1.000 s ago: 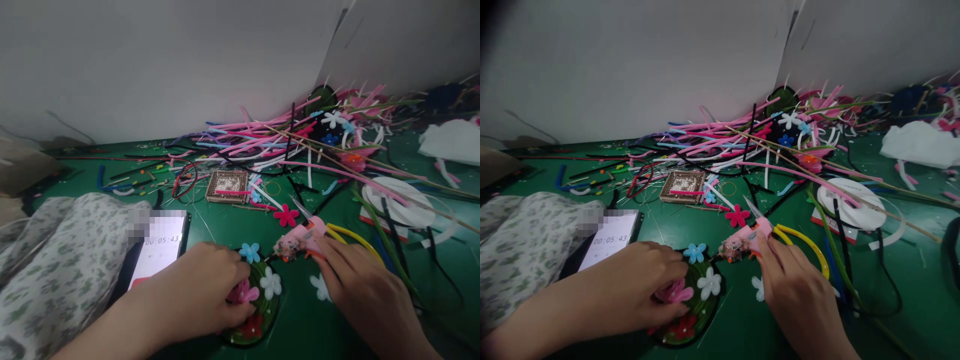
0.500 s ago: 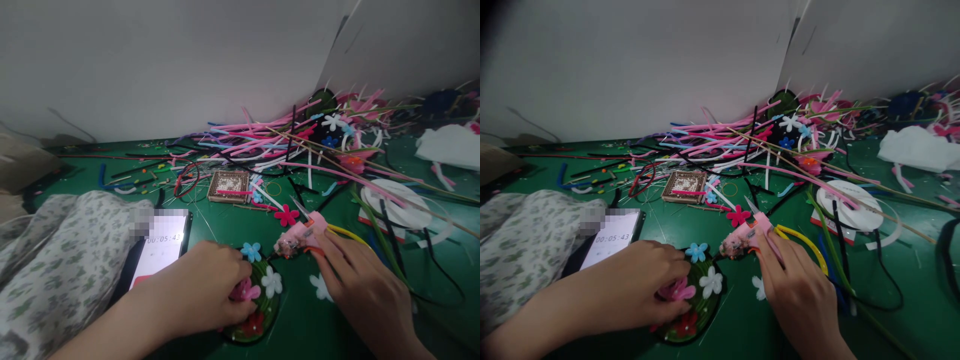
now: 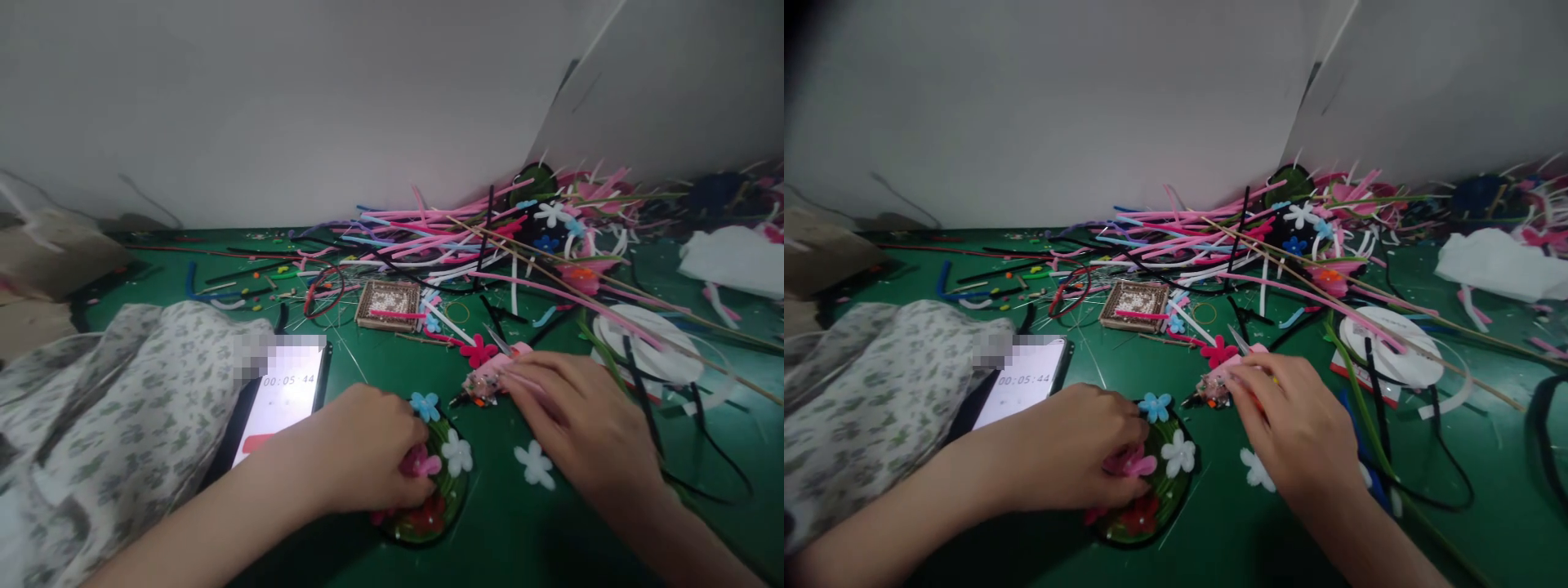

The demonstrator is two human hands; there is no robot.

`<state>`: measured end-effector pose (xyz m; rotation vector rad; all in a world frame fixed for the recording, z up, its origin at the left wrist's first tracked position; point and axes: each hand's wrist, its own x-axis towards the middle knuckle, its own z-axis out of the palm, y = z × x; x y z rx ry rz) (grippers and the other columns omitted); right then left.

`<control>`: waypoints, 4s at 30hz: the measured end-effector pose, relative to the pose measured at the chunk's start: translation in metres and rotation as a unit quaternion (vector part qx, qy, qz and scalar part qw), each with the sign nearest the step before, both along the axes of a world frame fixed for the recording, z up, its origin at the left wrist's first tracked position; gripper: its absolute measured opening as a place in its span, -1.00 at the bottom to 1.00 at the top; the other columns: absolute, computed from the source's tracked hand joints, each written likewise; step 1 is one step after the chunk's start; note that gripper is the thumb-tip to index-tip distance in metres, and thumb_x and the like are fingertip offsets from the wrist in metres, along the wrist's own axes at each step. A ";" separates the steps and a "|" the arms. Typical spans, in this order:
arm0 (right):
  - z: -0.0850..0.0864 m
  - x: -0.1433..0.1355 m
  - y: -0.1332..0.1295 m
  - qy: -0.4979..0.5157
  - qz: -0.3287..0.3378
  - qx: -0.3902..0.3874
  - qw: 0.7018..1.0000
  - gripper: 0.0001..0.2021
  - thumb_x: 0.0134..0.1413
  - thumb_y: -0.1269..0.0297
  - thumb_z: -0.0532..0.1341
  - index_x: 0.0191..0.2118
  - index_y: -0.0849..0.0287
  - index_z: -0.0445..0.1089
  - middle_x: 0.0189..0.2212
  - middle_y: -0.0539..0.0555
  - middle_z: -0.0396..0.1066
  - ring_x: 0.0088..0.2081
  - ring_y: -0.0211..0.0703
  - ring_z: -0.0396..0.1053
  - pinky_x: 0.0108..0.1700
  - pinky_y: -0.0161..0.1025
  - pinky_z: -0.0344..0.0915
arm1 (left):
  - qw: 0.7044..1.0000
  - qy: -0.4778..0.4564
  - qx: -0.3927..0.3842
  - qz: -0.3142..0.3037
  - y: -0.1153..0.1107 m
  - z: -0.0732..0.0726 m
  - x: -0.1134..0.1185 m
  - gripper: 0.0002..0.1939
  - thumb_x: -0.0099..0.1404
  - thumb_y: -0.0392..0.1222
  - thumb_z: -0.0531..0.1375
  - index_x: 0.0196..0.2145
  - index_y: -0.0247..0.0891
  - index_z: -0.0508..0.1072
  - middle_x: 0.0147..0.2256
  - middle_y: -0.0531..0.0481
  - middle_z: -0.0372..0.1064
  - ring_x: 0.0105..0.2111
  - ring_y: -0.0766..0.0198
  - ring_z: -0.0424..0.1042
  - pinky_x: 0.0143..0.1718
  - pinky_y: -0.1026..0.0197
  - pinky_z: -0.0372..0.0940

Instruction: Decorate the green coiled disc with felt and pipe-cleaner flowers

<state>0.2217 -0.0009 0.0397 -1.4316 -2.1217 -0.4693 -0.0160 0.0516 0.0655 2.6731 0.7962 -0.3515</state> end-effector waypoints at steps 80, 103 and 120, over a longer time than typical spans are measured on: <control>-0.037 -0.049 -0.036 0.343 -0.026 -0.232 0.910 -0.76 0.24 0.27 0.08 -0.01 0.11 0.36 -0.31 0.03 0.58 -0.38 -0.23 0.49 -0.46 -0.38 0.31 | 1.000 0.005 -0.013 -0.026 -0.005 -0.004 -0.006 -0.73 0.15 0.06 0.14 -0.47 -0.17 0.48 -0.48 -0.04 0.50 -0.52 0.12 0.45 -0.56 0.21 0.16; -0.024 -0.038 -0.038 0.086 0.091 -0.171 0.977 -0.48 0.17 0.54 0.01 0.25 0.14 0.11 -0.13 0.10 0.50 -0.09 -0.09 0.40 -0.10 -0.13 0.38 | 0.999 -0.007 -0.004 -0.031 -0.003 -0.007 -0.007 -0.70 0.14 0.11 0.15 -0.49 -0.15 0.45 -0.52 -0.02 0.46 -0.53 0.12 0.43 -0.59 0.22 0.07; -0.029 -0.039 -0.056 -0.134 0.106 -0.187 0.967 -0.49 0.16 0.52 -0.04 0.24 0.37 0.14 0.18 0.15 0.29 0.15 0.01 0.21 0.15 0.06 0.12 | 0.999 0.000 -0.006 -0.035 -0.004 -0.004 -0.006 -0.70 0.16 0.12 0.13 -0.49 -0.15 0.42 -0.49 0.00 0.47 -0.51 0.15 0.42 -0.55 0.22 0.09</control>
